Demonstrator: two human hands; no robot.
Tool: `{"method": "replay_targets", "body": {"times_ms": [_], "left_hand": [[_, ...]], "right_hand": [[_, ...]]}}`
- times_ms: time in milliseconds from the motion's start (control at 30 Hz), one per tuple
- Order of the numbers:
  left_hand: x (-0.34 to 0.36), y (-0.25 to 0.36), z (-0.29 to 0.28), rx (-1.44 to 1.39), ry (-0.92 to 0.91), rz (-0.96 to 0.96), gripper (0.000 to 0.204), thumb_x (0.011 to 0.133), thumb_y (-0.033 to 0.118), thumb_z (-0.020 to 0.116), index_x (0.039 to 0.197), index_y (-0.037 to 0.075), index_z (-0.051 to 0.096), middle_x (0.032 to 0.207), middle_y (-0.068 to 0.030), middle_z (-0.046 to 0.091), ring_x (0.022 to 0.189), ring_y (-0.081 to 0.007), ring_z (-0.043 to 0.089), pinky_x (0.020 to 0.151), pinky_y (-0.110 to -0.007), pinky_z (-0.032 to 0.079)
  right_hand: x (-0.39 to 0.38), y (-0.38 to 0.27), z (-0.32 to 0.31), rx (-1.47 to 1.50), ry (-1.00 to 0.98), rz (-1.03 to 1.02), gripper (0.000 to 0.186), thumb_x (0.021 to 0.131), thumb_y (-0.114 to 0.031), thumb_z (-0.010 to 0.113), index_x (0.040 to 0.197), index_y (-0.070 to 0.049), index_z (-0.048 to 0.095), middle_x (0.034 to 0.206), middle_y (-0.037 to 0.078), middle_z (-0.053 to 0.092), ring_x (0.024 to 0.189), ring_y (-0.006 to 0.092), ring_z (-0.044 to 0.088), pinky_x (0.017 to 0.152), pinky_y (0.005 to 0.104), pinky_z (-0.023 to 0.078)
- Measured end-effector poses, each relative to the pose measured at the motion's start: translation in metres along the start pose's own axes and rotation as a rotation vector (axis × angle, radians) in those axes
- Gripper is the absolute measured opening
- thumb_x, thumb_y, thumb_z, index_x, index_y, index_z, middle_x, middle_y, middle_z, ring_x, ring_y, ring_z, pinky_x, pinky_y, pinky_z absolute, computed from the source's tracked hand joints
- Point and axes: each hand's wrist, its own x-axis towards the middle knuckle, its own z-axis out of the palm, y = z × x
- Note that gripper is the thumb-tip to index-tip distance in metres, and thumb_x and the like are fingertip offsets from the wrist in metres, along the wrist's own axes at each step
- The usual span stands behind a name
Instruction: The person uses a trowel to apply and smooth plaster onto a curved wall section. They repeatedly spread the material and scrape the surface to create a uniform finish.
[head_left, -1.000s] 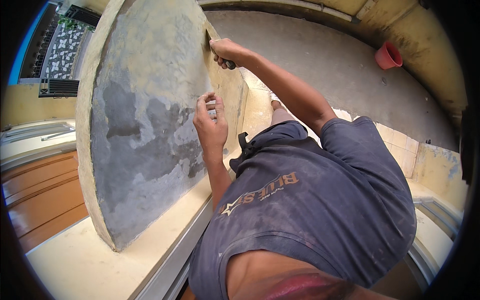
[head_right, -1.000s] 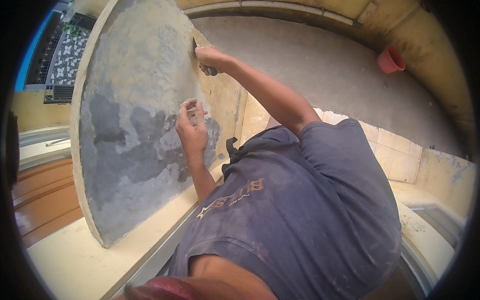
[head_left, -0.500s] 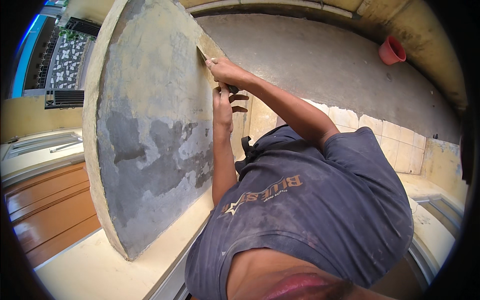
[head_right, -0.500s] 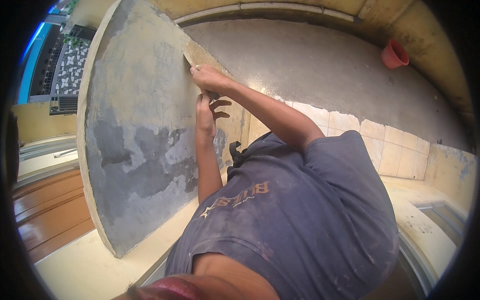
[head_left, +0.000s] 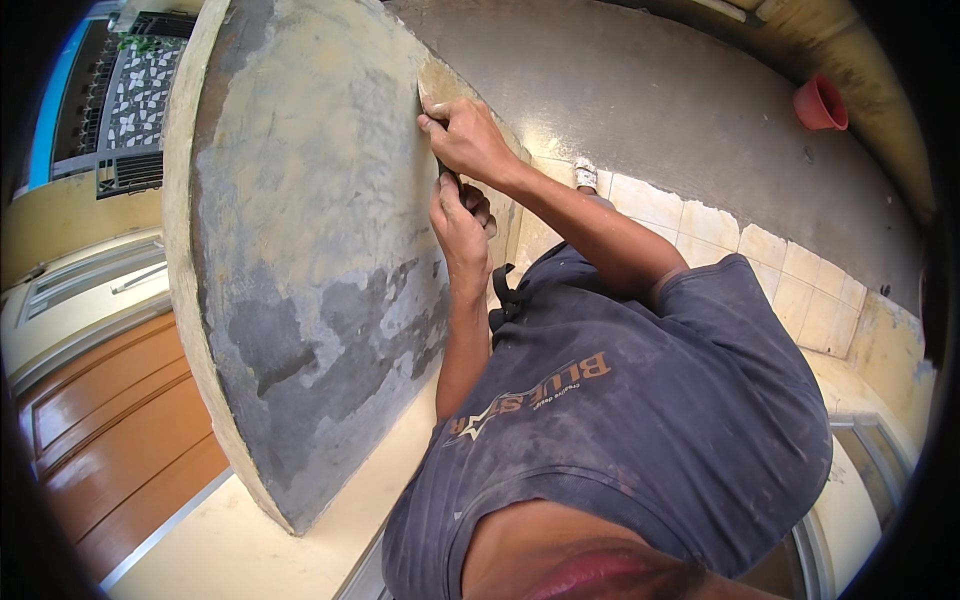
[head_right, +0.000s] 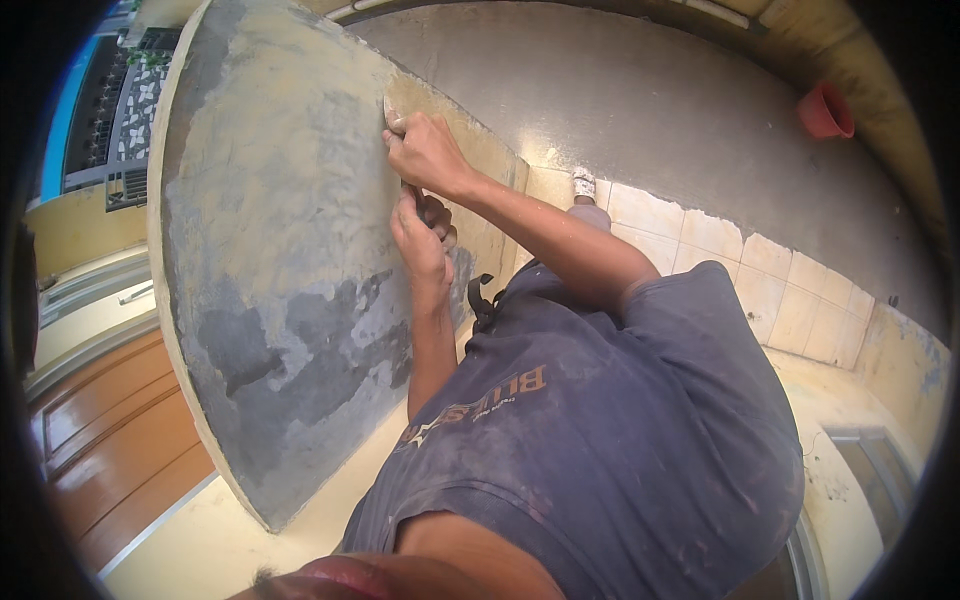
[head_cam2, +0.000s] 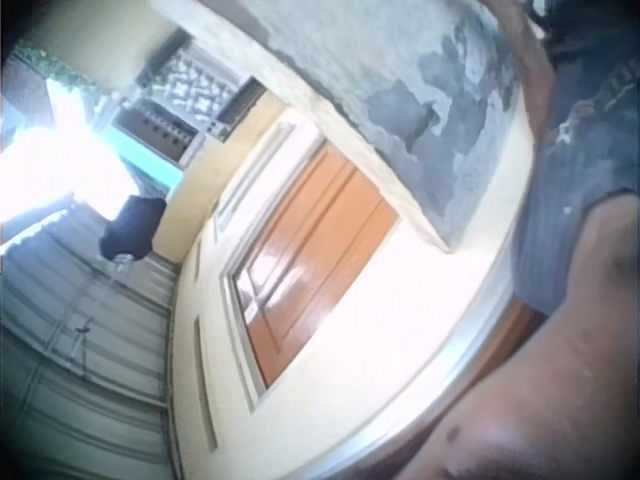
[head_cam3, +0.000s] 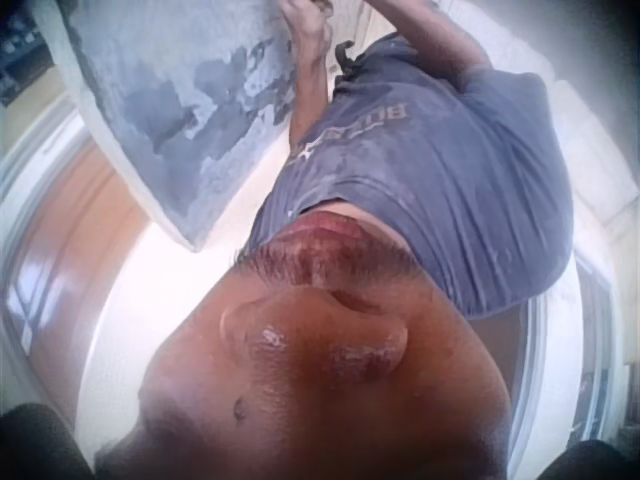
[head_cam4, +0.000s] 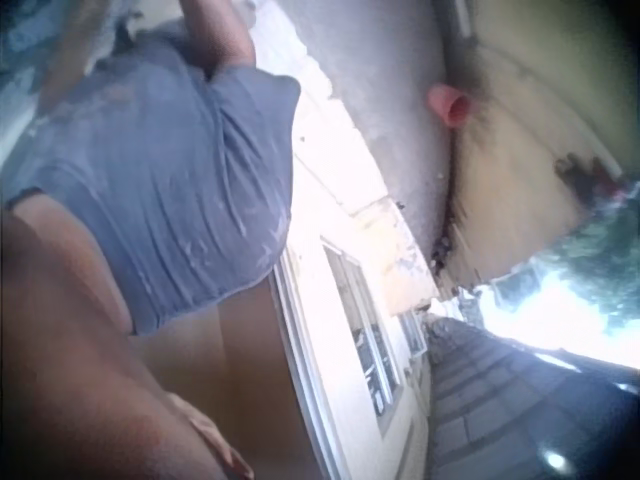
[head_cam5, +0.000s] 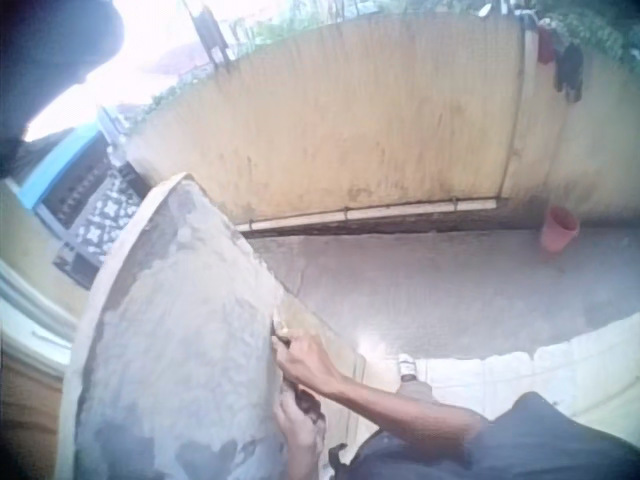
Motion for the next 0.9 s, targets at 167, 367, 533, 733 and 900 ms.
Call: {"method": "replay_targets", "body": {"times_ms": [167,367,533,733,900], "left_hand": [[0.006,-0.004,0.016,-0.034,0.032,-0.148,0.031,0.113,0.039,0.042,0.106,0.010,0.052,0.074,0.0044,0.045,0.054,-0.0055,0.036,0.046,-0.025,0.027],[0.005,-0.013,0.034,-0.048,-0.015,-0.004,0.028,0.113,0.036,0.041,0.118,0.012,0.054,0.075,0.0038,0.049,0.053,-0.0052,0.041,0.045,-0.025,0.029],[0.011,-0.002,0.041,-0.066,-0.001,-0.073,0.031,0.113,0.035,0.041,0.125,0.009,0.053,0.082,0.0009,0.053,0.057,-0.0068,0.046,0.048,-0.024,0.036],[0.010,-0.006,0.053,-0.070,0.087,-0.132,0.030,0.112,0.036,0.042,0.122,0.010,0.052,0.073,0.0023,0.046,0.050,-0.0070,0.039,0.042,-0.025,0.029],[-0.001,-0.020,0.053,-0.094,0.034,-0.007,0.029,0.113,0.036,0.039,0.122,0.012,0.051,0.073,0.0021,0.045,0.049,-0.0078,0.038,0.044,-0.026,0.030]], "right_hand": [[0.014,0.008,-0.004,0.026,-0.065,0.053,0.026,0.098,-0.009,0.060,0.091,0.013,0.072,0.065,0.034,0.059,0.052,0.0366,0.062,0.061,0.0502,0.050],[0.014,0.007,-0.010,0.061,-0.036,0.075,0.025,0.097,-0.004,0.059,0.107,0.013,0.074,0.077,0.038,0.061,0.062,0.0447,0.067,0.068,0.0505,0.052],[0.021,0.003,-0.017,-0.031,-0.123,0.046,0.036,0.101,-0.010,0.061,0.133,0.005,0.069,0.075,0.034,0.064,0.058,0.0294,0.065,0.067,0.0448,0.054],[0.026,0.001,-0.024,0.092,-0.054,0.005,0.025,0.093,-0.001,0.058,0.108,0.013,0.071,0.083,0.040,0.061,0.068,0.0460,0.068,0.072,0.0514,0.052],[0.022,0.007,-0.020,0.131,-0.006,-0.070,0.020,0.093,0.001,0.057,0.097,0.013,0.073,0.080,0.039,0.062,0.068,0.0506,0.068,0.072,0.0535,0.053]]}}
